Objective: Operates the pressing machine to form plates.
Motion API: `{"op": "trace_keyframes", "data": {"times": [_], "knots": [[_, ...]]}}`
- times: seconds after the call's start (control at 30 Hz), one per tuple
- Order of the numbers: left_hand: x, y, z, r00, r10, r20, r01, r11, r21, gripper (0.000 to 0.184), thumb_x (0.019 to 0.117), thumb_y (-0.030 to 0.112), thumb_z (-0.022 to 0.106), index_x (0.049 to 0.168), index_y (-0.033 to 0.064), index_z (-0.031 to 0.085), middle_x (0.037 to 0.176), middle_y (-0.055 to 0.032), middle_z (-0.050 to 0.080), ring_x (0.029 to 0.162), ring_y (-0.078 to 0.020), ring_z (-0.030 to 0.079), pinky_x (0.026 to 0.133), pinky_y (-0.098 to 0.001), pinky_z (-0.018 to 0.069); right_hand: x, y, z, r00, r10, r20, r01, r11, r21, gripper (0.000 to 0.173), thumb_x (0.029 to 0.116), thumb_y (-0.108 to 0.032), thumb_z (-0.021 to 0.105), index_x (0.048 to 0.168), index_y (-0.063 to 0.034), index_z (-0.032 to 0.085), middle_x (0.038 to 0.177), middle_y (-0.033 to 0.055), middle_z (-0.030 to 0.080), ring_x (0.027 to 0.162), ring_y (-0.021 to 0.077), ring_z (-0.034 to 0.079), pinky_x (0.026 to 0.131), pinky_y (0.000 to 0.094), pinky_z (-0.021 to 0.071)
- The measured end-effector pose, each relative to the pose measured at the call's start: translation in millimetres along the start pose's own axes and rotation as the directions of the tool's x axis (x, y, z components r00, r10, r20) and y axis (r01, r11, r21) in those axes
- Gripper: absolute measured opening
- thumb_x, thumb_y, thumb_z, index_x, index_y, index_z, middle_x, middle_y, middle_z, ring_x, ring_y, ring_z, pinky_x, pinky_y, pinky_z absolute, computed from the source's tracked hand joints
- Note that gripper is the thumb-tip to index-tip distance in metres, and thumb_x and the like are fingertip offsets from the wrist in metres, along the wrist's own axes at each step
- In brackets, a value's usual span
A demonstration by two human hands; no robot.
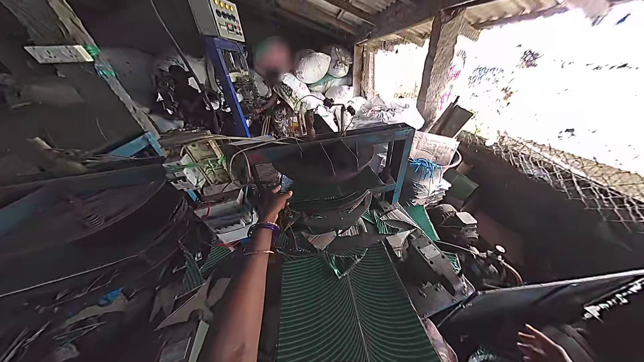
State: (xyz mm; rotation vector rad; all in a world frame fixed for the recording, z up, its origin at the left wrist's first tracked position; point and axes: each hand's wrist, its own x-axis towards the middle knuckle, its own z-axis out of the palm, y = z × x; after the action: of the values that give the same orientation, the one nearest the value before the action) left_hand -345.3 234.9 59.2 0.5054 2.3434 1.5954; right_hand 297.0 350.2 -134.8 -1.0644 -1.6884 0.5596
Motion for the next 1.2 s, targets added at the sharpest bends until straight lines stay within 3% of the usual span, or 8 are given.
{"op": "trace_keyframes", "data": {"times": [0.3,0.43,0.57,0.7,0.83,0.97,1.1,1.2], "knots": [[-19.6,-5.0,-25.1,0.998,-0.020,0.052,0.020,1.000,-0.008,0.059,0.0995,0.024,0.068,0.150,0.0038,0.045,0.110,-0.0180,0.064,0.068,-0.0110,0.057,0.061,-0.0242,0.0483,122.5,-75.8,84.5,0.974,-0.222,-0.044,0.206,0.950,-0.233,0.029,0.1005,-0.014,0.054,0.119,0.0034,0.070,0.113,0.0273,0.068,0.107,0.0451,0.066,0.089,0.0623,0.0525],[-50.0,-3.6,-34.7,0.998,-0.046,-0.030,0.048,0.997,0.055,0.068,0.1061,0.055,0.044,0.151,0.0037,0.039,0.126,-0.0257,0.060,0.086,-0.0266,0.066,0.073,-0.0388,0.0552,162.4,-75.2,131.3,0.997,-0.045,0.057,0.061,0.943,-0.328,0.029,0.1033,-0.011,0.050,0.122,0.0020,0.068,0.121,0.0284,0.067,0.116,0.0484,0.062,0.094,0.0666,0.0482],[-113.4,-56.4,-10.9,0.978,0.200,-0.056,-0.185,0.962,0.201,0.059,0.1089,0.045,0.041,0.134,-0.0064,0.054,0.107,-0.0237,0.066,0.085,-0.0331,0.067,0.078,-0.0528,0.0560,186.1,-63.0,174.7,0.986,-0.038,0.161,0.105,0.896,-0.432,0.029,0.0995,-0.005,0.050,0.121,-0.0007,0.069,0.123,0.0256,0.066,0.118,0.0459,0.063,0.090,0.0634,0.0520],[-176.6,-118.3,86.1,0.927,0.160,0.339,-0.304,0.849,0.432,0.067,0.1008,0.051,0.056,0.145,0.0006,0.052,0.146,-0.0229,0.052,0.137,-0.0362,0.049,0.114,-0.0549,0.0398,190.9,-73.4,174.5,0.968,0.078,0.240,0.052,0.871,-0.489,0.029,0.0990,-0.005,0.051,0.121,-0.0026,0.070,0.125,0.0241,0.066,0.121,0.0451,0.061,0.093,0.0627,0.0499],[-263.9,-94.2,161.2,0.613,0.147,0.776,-0.566,0.768,0.301,0.067,0.1015,0.058,0.050,0.155,0.0187,0.045,0.160,-0.0077,0.043,0.153,-0.0281,0.030,0.126,-0.0566,0.0157,190.9,-78.3,174.3,0.960,0.098,0.262,0.048,0.864,-0.501,0.029,0.0995,-0.004,0.051,0.121,-0.0026,0.070,0.125,0.0236,0.067,0.121,0.0440,0.061,0.094,0.0621,0.0499],[-314.5,-96.0,171.4,0.226,0.428,0.875,-0.628,0.751,-0.205,0.043,0.1048,0.044,0.053,0.133,0.0145,0.069,0.135,-0.0069,0.067,0.139,-0.0260,0.052,0.121,-0.0582,0.0267,189.2,-75.3,173.2,0.959,0.110,0.262,0.042,0.857,-0.513,0.029,0.0985,-0.004,0.051,0.120,-0.0031,0.070,0.124,0.0221,0.068,0.120,0.0417,0.063,0.092,0.0607,0.0509],[-302.0,-144.1,121.3,0.631,0.388,0.672,-0.704,0.651,0.284,0.050,0.1011,0.045,0.057,0.142,0.0178,0.062,0.155,-0.0078,0.050,0.150,-0.0345,0.034,0.120,-0.0624,0.0253,188.7,-77.5,173.6,0.962,0.095,0.256,0.045,0.871,-0.489,0.028,0.0986,-0.003,0.050,0.118,-0.0026,0.070,0.121,0.0227,0.068,0.118,0.0427,0.064,0.090,0.0619,0.0511],[-284.2,-183.2,96.3,0.779,0.409,0.476,-0.619,0.624,0.477,0.052,0.0990,0.044,0.057,0.142,0.0167,0.062,0.157,-0.0098,0.047,0.149,-0.0381,0.035,0.121,-0.0612,0.0252,188.2,-68.2,176.5,0.968,0.063,0.244,0.058,0.886,-0.460,0.025,0.0984,-0.003,0.052,0.114,-0.0019,0.071,0.119,0.0229,0.069,0.115,0.0445,0.064,0.087,0.0634,0.0513]]}}
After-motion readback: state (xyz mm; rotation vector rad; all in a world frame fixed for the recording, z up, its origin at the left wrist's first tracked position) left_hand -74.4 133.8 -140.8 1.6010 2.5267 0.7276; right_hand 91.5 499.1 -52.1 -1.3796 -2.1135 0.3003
